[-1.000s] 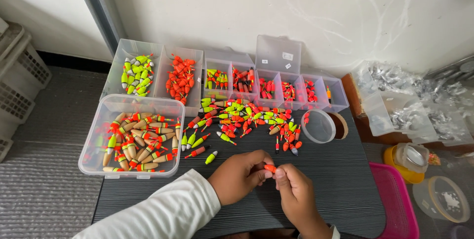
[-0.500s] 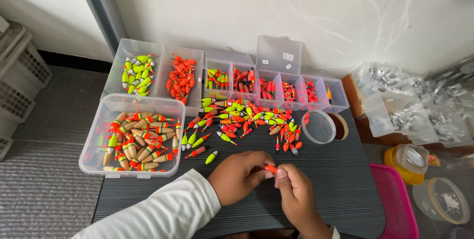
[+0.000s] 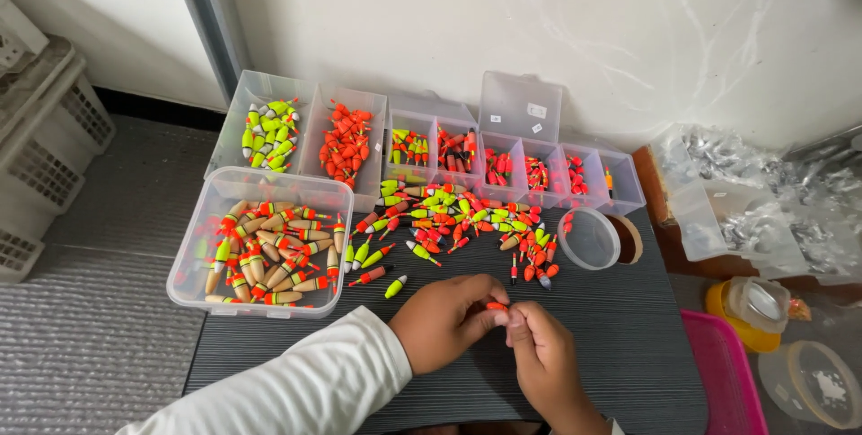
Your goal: Assembling plastic fishing floats by joining the body and the stem components.
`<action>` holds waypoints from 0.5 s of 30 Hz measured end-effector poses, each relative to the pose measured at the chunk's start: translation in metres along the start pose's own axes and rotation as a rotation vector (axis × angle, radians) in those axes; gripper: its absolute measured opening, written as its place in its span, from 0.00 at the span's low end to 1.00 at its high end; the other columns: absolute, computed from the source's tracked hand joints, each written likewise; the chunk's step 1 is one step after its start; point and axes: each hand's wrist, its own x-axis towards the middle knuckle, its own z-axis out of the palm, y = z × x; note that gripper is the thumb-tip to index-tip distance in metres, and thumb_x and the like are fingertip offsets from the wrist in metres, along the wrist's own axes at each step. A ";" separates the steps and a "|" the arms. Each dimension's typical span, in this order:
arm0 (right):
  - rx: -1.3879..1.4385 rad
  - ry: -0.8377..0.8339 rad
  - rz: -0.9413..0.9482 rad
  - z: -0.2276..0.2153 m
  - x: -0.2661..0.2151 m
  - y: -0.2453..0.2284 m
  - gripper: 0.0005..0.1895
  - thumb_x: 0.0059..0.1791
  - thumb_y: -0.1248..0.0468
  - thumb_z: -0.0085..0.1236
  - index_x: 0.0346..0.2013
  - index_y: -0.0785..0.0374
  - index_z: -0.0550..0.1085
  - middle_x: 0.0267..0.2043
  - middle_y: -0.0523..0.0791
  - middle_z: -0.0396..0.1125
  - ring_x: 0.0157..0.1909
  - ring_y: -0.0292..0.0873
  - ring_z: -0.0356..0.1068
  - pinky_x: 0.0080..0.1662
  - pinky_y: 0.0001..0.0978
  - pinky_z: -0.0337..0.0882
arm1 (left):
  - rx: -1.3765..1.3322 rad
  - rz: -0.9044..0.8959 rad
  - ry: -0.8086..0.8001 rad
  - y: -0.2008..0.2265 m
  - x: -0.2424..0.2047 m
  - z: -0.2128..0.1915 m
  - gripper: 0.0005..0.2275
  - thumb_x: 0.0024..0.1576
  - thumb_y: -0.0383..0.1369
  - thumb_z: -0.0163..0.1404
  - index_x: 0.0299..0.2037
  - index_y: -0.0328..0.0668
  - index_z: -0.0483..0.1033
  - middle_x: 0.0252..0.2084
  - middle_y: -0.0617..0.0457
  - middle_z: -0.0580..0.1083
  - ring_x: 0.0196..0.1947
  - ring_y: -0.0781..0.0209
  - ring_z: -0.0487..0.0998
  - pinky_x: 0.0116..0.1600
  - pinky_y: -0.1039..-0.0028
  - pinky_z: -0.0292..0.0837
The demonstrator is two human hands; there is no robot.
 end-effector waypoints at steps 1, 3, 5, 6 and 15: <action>-0.068 0.006 -0.023 0.000 0.001 0.001 0.17 0.55 0.57 0.42 0.27 0.58 0.72 0.21 0.37 0.64 0.25 0.34 0.63 0.31 0.27 0.65 | -0.064 -0.074 -0.016 0.004 0.000 -0.002 0.03 0.62 0.35 0.48 0.39 0.50 0.73 0.30 0.57 0.75 0.29 0.60 0.77 0.38 0.71 0.70; -0.134 0.008 -0.049 -0.002 0.006 -0.005 0.16 0.55 0.56 0.43 0.30 0.58 0.74 0.21 0.38 0.66 0.24 0.34 0.65 0.31 0.28 0.66 | -0.126 -0.150 -0.027 0.007 0.001 -0.006 0.06 0.64 0.35 0.43 0.37 0.49 0.73 0.28 0.58 0.75 0.27 0.64 0.76 0.37 0.73 0.70; -0.203 -0.021 -0.161 -0.006 0.015 -0.020 0.16 0.55 0.58 0.41 0.32 0.58 0.76 0.23 0.38 0.65 0.27 0.37 0.65 0.34 0.30 0.65 | -0.047 -0.215 -0.072 0.006 0.002 -0.009 0.14 0.67 0.43 0.38 0.31 0.51 0.71 0.21 0.62 0.73 0.25 0.62 0.74 0.37 0.69 0.68; -0.203 -0.026 -0.162 -0.007 0.019 -0.021 0.16 0.55 0.58 0.41 0.32 0.58 0.76 0.23 0.38 0.65 0.27 0.37 0.65 0.34 0.30 0.65 | -0.049 -0.219 -0.068 0.006 0.002 -0.008 0.14 0.67 0.43 0.38 0.31 0.51 0.71 0.21 0.62 0.73 0.25 0.62 0.74 0.37 0.69 0.68; 0.002 -0.209 0.145 -0.002 0.084 -0.051 0.18 0.56 0.56 0.41 0.27 0.60 0.72 0.19 0.40 0.65 0.24 0.36 0.64 0.33 0.29 0.67 | -0.117 -0.197 0.366 0.005 0.002 -0.013 0.08 0.64 0.39 0.44 0.34 0.50 0.70 0.22 0.57 0.70 0.25 0.58 0.71 0.33 0.66 0.64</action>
